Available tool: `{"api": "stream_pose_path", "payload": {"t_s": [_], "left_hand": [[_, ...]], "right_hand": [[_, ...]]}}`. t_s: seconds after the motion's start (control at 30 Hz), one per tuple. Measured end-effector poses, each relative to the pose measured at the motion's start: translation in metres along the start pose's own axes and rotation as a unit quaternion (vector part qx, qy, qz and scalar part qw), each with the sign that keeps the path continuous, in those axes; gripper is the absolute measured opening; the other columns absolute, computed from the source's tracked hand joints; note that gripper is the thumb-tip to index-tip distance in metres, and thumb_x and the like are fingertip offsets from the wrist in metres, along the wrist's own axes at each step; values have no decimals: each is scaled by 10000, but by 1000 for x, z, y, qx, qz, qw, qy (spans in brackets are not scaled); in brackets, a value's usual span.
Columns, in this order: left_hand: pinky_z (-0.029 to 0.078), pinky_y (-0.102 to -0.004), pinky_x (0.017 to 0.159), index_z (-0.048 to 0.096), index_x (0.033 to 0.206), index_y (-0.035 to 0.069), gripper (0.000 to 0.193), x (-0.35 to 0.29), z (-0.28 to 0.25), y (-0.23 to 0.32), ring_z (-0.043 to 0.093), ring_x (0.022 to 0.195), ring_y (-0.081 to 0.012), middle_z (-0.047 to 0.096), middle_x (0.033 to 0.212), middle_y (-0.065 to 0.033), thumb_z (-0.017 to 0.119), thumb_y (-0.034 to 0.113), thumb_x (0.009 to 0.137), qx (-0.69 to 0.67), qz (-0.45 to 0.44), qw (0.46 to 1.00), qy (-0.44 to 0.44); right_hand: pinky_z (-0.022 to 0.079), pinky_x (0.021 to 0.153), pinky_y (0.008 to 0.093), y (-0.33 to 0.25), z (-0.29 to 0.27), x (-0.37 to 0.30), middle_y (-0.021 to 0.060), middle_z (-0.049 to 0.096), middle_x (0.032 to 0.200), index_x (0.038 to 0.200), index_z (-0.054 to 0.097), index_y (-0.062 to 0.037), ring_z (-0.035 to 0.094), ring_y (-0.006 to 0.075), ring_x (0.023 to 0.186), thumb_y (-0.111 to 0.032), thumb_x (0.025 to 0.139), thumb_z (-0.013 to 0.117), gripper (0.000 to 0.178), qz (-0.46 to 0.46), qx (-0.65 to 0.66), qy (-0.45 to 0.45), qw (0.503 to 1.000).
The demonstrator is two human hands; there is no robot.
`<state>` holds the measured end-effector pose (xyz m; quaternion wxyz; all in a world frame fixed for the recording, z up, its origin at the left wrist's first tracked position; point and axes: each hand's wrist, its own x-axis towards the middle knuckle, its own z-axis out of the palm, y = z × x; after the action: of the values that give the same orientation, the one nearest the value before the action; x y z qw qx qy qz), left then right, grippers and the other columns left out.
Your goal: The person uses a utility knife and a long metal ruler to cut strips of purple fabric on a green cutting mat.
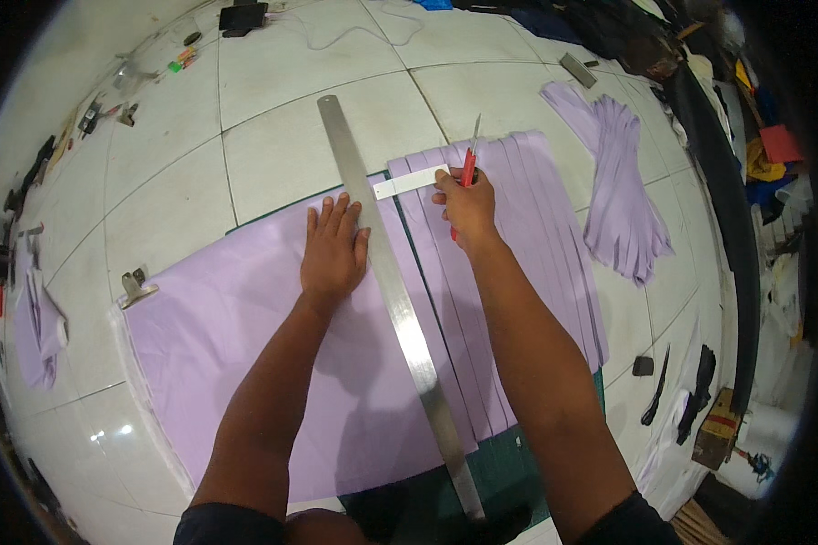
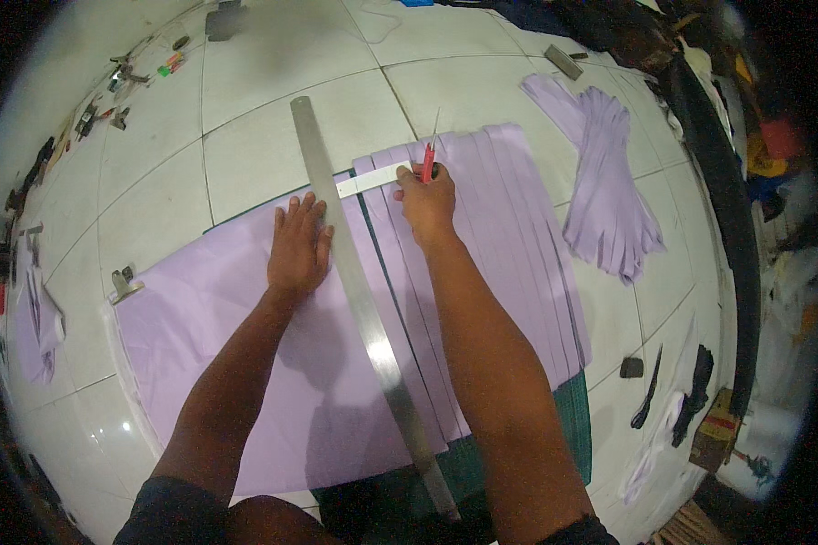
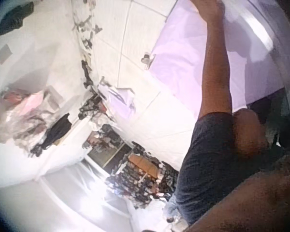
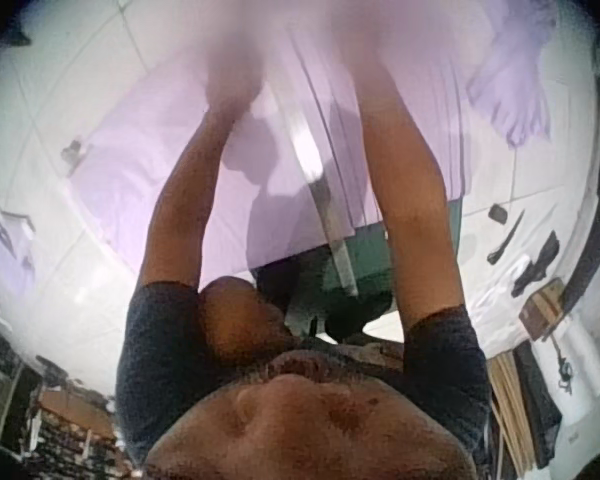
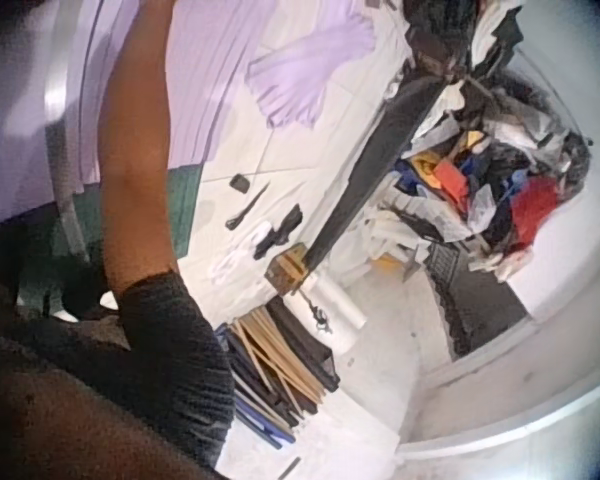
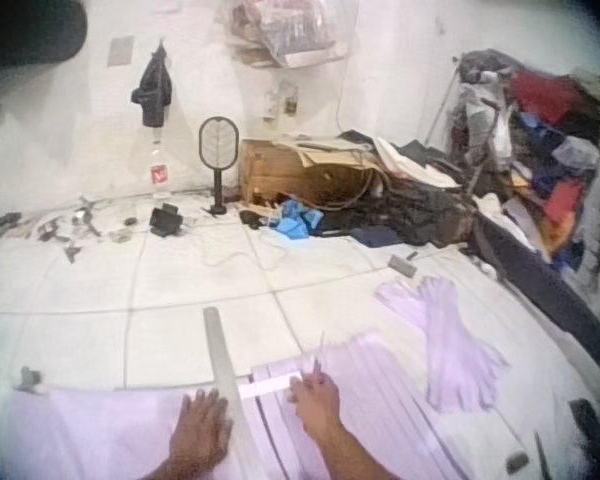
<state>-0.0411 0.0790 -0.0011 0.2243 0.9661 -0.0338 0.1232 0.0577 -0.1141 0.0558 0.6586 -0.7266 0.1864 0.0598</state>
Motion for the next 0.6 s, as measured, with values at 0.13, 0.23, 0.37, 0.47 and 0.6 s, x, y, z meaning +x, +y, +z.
{"api": "stream_pose_path", "payload": {"t_s": [0.13, 0.23, 0.37, 0.47, 0.6], "left_hand": [[208, -556, 1183, 530, 1343, 16, 416, 1, 0, 1, 365, 1397, -423, 452, 1467, -216, 503, 223, 983, -12, -5, 1000, -1], [182, -560, 1192, 500, 1361, 16, 422, 3, -5, 3, 332, 1415, -430, 420, 1486, -227, 499, 204, 983, -21, -16, 999, -29], [179, -561, 1194, 490, 1361, 15, 421, 2, -5, 0, 330, 1417, -427, 414, 1490, -227, 493, 204, 985, -18, -14, 999, -29], [178, -561, 1194, 484, 1362, 16, 423, 3, -5, 1, 328, 1419, -423, 414, 1489, -226, 488, 213, 987, -22, -11, 999, -21], [179, -564, 1193, 483, 1362, 18, 426, 3, -4, 2, 331, 1419, -421, 418, 1485, -224, 489, 221, 987, -22, -18, 999, -27]], "right_hand": [[500, 541, 307, 11, 14, 22, 93, 670, 857, 1038, 580, -1, 658, 162, 632, -154, 873, 703, 256, -13, -54, 6, 998], [513, 584, 319, 20, 12, 31, 96, 667, 817, 1022, 583, 0, 665, 178, 641, -184, 864, 712, 274, -18, -87, 8, 996], [513, 608, 329, 28, 13, 29, 99, 676, 782, 987, 597, -12, 671, 187, 650, -219, 853, 722, 276, -27, -83, 10, 996], [514, 630, 336, 29, 12, 29, 106, 684, 775, 965, 605, -18, 668, 193, 645, -226, 847, 725, 268, -34, -88, 18, 995], [514, 655, 347, 31, 11, 29, 110, 687, 758, 955, 612, -20, 664, 204, 650, -242, 846, 720, 270, -44, -98, 21, 994]]}}
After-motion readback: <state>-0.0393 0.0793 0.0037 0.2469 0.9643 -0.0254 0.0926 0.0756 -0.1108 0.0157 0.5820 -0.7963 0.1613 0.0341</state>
